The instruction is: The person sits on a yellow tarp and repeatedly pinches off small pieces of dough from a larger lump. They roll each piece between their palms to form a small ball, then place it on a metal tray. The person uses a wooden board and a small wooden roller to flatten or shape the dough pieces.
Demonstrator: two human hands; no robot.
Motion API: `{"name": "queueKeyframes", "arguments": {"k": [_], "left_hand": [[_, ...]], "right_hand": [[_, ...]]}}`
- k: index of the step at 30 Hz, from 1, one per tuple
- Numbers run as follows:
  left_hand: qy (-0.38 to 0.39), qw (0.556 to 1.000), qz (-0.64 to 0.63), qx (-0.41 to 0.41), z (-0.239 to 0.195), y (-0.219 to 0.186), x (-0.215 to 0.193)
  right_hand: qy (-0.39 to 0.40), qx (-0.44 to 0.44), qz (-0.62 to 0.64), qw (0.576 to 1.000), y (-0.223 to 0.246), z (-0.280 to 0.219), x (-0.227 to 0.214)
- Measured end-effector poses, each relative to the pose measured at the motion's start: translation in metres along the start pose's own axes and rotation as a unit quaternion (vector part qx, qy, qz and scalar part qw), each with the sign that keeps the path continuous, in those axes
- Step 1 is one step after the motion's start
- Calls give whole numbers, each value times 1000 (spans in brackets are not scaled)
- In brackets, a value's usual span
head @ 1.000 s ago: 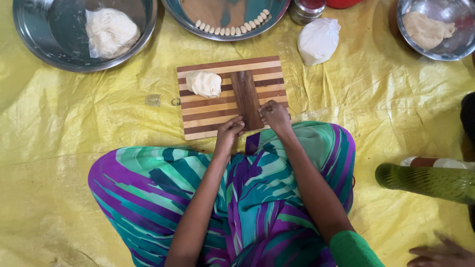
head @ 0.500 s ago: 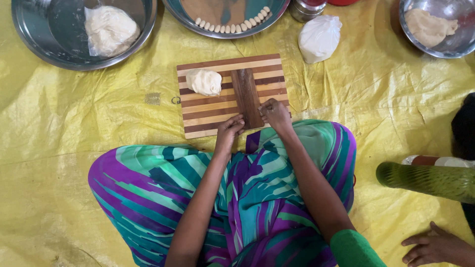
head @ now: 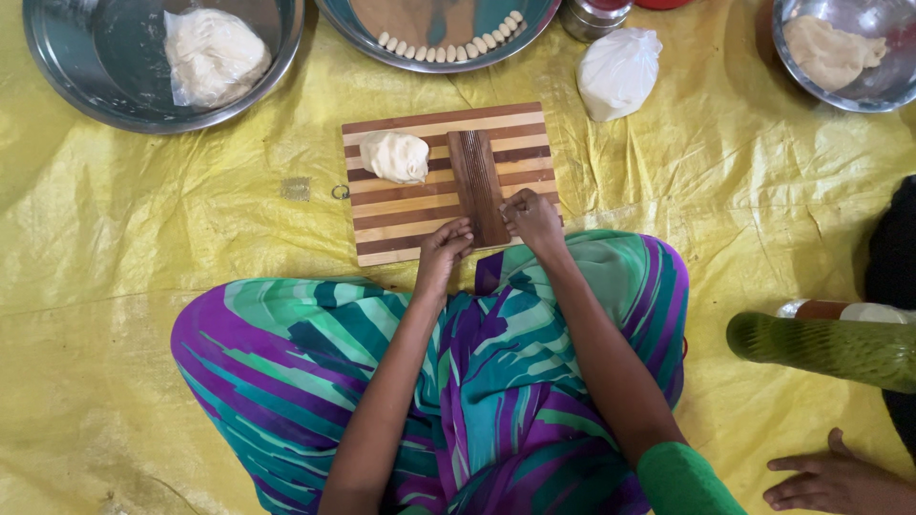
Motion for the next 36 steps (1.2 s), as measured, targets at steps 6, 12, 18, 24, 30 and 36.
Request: {"name": "queueKeyframes", "arguments": {"k": [6,12,18,24,30,36], "left_hand": [[7,999,-43,0,8,10,4],[8,998,-66,14,16,20,3],[6,997,-81,14,19,32,2],[2,997,-80,3,18,28,5],[9,998,-62,-10,8,13,8],[16,998,-63,-5,6,7,9]], "right_hand": [[41,15,88,995,-4,0,4],[75,35,164,983,-8,0,12],[67,45,167,983,-13,-1,9],[66,42,170,982,-15,6,8],[66,41,166,983,-16,6,11],[61,38,172,983,-9,3,10]]}}
Point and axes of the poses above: each hand's wrist, its own z-axis towards the middle knuckle, its own x-axis out of the palm, y = z × x, the point moved 9 cm from there along z, towards the middle knuckle, and after that the axes turned 14 degrees about z, right-handed, at the moved point
